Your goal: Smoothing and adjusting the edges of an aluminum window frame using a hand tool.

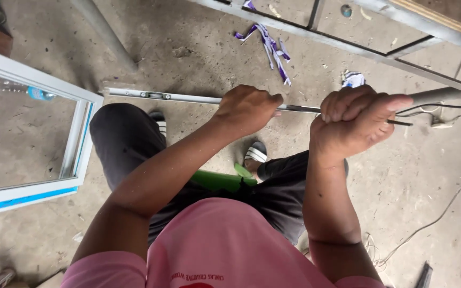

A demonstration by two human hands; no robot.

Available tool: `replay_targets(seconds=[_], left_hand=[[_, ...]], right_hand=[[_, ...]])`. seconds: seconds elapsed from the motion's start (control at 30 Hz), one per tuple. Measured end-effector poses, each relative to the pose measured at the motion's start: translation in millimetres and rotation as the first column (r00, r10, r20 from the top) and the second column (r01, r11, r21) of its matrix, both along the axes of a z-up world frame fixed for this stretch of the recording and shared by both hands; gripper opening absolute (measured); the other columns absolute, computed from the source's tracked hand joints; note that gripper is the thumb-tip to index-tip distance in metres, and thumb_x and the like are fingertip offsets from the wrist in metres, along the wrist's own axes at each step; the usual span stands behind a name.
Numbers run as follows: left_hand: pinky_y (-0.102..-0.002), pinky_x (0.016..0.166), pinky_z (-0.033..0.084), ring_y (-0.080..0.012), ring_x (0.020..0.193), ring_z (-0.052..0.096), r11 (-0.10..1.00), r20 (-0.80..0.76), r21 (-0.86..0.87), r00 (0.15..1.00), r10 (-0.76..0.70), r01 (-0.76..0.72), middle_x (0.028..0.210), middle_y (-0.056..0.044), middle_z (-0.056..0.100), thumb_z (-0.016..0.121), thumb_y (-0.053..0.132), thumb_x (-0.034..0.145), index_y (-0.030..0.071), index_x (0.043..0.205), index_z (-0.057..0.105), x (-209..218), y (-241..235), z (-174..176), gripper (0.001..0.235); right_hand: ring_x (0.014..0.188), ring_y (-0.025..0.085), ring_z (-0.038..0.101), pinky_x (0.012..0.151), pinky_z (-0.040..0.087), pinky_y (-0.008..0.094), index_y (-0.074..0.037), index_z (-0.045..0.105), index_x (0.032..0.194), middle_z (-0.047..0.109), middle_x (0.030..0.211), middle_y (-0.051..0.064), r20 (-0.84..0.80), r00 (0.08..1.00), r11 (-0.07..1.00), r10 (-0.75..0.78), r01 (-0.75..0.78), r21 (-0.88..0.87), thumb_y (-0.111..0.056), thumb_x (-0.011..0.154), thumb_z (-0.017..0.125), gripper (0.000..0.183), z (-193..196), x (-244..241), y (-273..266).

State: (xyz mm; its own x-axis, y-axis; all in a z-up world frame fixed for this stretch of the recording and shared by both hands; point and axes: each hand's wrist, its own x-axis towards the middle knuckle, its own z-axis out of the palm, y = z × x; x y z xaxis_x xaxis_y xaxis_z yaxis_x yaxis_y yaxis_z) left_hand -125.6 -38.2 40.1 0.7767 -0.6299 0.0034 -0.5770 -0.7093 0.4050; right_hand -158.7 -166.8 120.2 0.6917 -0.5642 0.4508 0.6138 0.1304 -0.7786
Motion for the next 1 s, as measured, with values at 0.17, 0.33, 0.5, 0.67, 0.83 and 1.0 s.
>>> replay_targets(seconds=[0.17, 0.33, 0.5, 0.67, 0.83, 1.0], left_hand=[[-0.049, 0.061, 0.058, -0.0333, 0.073, 0.073, 0.999, -0.093, 0.041, 0.995, -0.021, 0.025, 0.083, -0.011, 0.076, 0.067, 0.020, 0.099, 0.008, 0.115, 0.066, 4.0, -3.2, 13.3, 0.020], [-0.048, 0.058, 0.057, -0.0337, 0.071, 0.073, 1.000, -0.018, -0.012, 0.999, -0.027, 0.027, 0.078, -0.010, 0.075, 0.069, 0.034, 0.101, 0.005, 0.113, 0.066, 0.4, -3.8, 7.0, 0.031], [-0.053, 0.073, 0.059, -0.0361, 0.079, 0.076, 0.999, -0.039, -0.021, 0.999, -0.028, 0.027, 0.076, -0.011, 0.072, 0.053, 0.030, 0.105, 0.016, 0.111, 0.063, -10.4, 1.6, 0.1, 0.017], [-0.053, 0.075, 0.059, -0.0368, 0.081, 0.076, 0.999, -0.029, -0.036, 0.999, -0.029, 0.028, 0.078, -0.013, 0.072, 0.052, 0.031, 0.105, 0.015, 0.111, 0.063, -10.3, -3.0, -15.8, 0.021], [-0.053, 0.074, 0.059, -0.0353, 0.081, 0.076, 0.999, -0.039, -0.033, 0.999, -0.036, 0.035, 0.078, -0.012, 0.073, 0.049, 0.032, 0.107, 0.015, 0.109, 0.065, -6.1, -2.8, -1.3, 0.023], [-0.043, 0.052, 0.060, -0.0261, 0.060, 0.070, 0.999, -0.067, 0.014, 0.997, -0.031, 0.032, 0.074, -0.010, 0.073, 0.070, -0.001, 0.090, 0.003, 0.116, 0.066, -9.7, 1.3, 11.8, 0.027]], right_hand=[[0.036, 0.013, 0.033, 0.034, 0.028, 0.028, -0.016, 0.037, 0.060, 0.032, 0.050, 0.001, 0.053, 0.997, 0.987, 0.063, -0.054, -0.151, -0.051, 0.101, 0.049, 0.054, 4.7, 7.6, -6.7], [0.037, 0.015, 0.029, 0.037, 0.024, 0.029, -0.013, 0.031, 0.057, 0.030, 0.050, 0.005, -0.091, 0.992, 0.992, 0.092, -0.099, -0.075, -0.053, 0.097, 0.055, 0.061, 1.5, 6.5, -7.9], [0.026, 0.016, 0.032, 0.028, 0.027, 0.025, -0.011, 0.037, 0.052, 0.035, 0.040, 0.014, 0.036, 0.981, 0.971, 0.193, -0.185, -0.151, -0.032, 0.112, 0.040, 0.064, -35.0, 11.2, -19.0], [0.027, 0.015, 0.029, 0.030, 0.026, 0.024, -0.013, 0.036, 0.052, 0.034, 0.040, 0.012, 0.022, 0.971, 0.961, 0.237, -0.231, -0.149, -0.040, 0.111, 0.041, 0.066, -28.9, -0.4, -28.7], [0.029, 0.014, 0.027, 0.031, 0.026, 0.024, -0.011, 0.038, 0.051, 0.031, 0.041, 0.010, -0.001, 0.982, 0.976, 0.190, -0.189, -0.108, -0.045, 0.108, 0.048, 0.066, -15.6, 10.3, -24.4], [0.039, 0.011, 0.030, 0.037, 0.021, 0.030, -0.017, 0.042, 0.066, 0.031, 0.055, -0.001, 0.044, 0.956, 0.927, 0.290, -0.269, -0.262, -0.045, 0.109, 0.043, 0.051, -1.3, 1.6, -19.1]])
